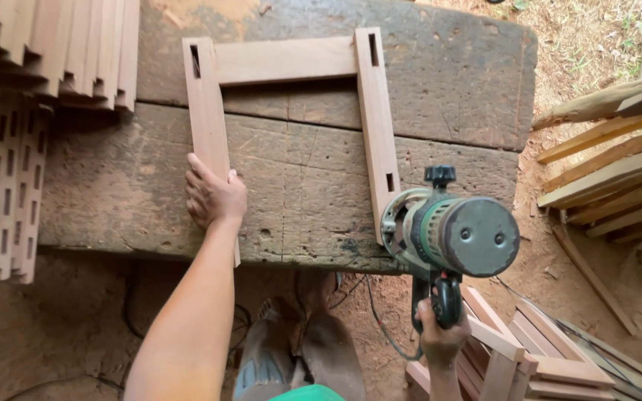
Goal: Use a power router to shape the edges of wooden furniture frame components on a workbench.
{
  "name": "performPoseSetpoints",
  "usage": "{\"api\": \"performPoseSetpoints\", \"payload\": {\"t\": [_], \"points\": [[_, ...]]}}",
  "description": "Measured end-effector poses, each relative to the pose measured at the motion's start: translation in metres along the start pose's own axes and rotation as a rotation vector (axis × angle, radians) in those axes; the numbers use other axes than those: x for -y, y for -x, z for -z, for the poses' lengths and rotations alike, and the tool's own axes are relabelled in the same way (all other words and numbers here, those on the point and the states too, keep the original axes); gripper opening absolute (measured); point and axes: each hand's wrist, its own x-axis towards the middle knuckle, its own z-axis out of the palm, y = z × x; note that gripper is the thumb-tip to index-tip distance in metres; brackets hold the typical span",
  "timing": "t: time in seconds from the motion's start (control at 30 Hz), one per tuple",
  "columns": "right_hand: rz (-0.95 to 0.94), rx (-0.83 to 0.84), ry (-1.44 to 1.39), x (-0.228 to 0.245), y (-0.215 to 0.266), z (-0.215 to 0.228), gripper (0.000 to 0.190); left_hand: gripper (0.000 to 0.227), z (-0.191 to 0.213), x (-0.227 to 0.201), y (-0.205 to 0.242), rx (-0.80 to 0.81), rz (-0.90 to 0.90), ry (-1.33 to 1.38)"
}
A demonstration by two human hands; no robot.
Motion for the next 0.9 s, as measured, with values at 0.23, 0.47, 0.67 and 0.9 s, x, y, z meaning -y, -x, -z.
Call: {"api": "performPoseSetpoints", "payload": {"t": [0.23, 0.47, 0.67, 0.9], "points": [[0.086, 0.007, 0.007, 0.011, -0.029, -0.019, 0.022, 0.078, -0.004, 0.008, -0.001, 0.013, -0.032, 0.054], [0.25, -0.074, -0.101, -0.001, -0.061, -0.035, 0.017, 0.09, -0.033, 0.013, -0.006, -0.063, -0.008, 0.138], [0.07, 0.017, -0.137, 0.037, -0.066, -0.052, 0.015, 0.079, -0.028, 0.015, -0.009, 0.002, -0.055, 0.103], [0.049, 0.04, -0.198, 0.046, -0.063, -0.069, 0.019, 0.083, -0.038, 0.016, -0.011, -0.015, -0.05, 0.083]]}}
